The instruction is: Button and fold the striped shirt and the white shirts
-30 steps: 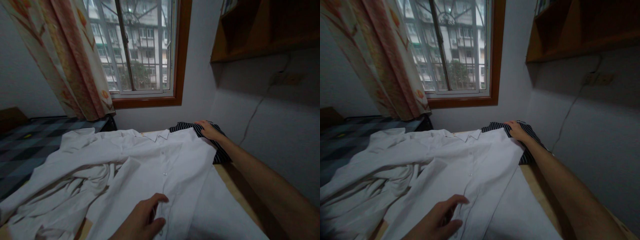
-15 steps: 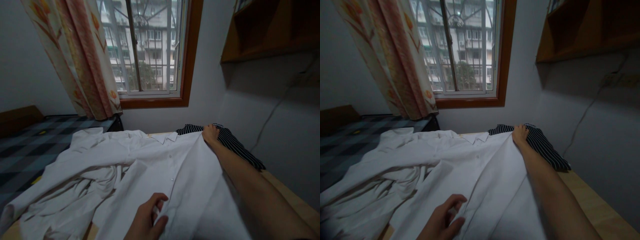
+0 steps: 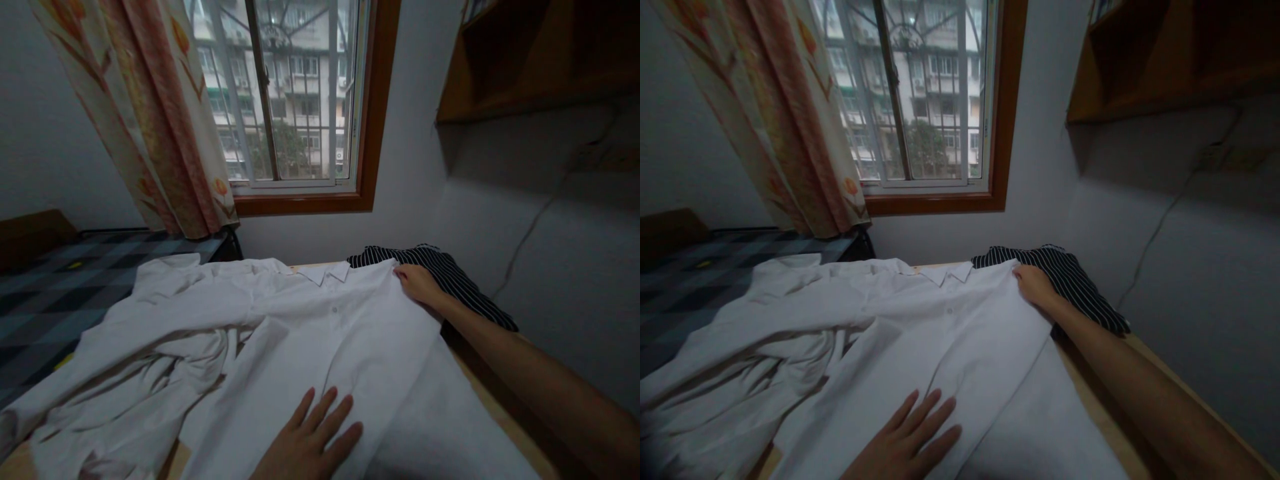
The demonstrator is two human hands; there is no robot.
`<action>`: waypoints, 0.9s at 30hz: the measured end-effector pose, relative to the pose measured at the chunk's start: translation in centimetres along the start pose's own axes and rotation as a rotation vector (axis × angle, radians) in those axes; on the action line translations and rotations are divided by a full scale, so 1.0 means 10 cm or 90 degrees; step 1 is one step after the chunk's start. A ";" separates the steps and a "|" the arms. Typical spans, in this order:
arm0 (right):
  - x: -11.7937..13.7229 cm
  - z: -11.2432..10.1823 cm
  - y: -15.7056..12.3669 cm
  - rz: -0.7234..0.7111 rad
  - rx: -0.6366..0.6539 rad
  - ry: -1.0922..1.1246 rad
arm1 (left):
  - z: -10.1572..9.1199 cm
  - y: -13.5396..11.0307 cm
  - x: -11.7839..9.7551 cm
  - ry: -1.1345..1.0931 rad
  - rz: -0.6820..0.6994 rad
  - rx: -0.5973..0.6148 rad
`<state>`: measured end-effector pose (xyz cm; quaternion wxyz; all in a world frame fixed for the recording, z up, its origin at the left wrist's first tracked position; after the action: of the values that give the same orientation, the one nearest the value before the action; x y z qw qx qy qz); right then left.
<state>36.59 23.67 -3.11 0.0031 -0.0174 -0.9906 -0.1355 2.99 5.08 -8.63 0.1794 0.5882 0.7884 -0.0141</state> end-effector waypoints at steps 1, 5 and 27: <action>0.02 0.09 -0.03 -0.019 0.037 0.000 | 0.05 -0.01 0.03 0.002 0.006 0.004; 0.06 0.37 0.02 -0.018 0.090 0.001 | 0.10 -0.05 0.07 0.027 0.021 0.001; 0.53 0.60 -0.21 0.021 0.095 -0.147 | -0.25 -0.08 -0.27 -0.186 -0.122 0.064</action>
<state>31.22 23.48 -9.43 -0.1072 -0.0487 -0.9913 -0.0585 2.19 2.93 -5.66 0.2600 0.5103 0.8048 -0.1559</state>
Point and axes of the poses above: each hand's wrist, its own y-axis towards the middle knuckle, its own z-axis out of the palm, x = y × z, the point moved 6 cm from there along y, towards the middle knuckle, and after that the axes turned 10 degrees about -y, right-handed, at the moved point
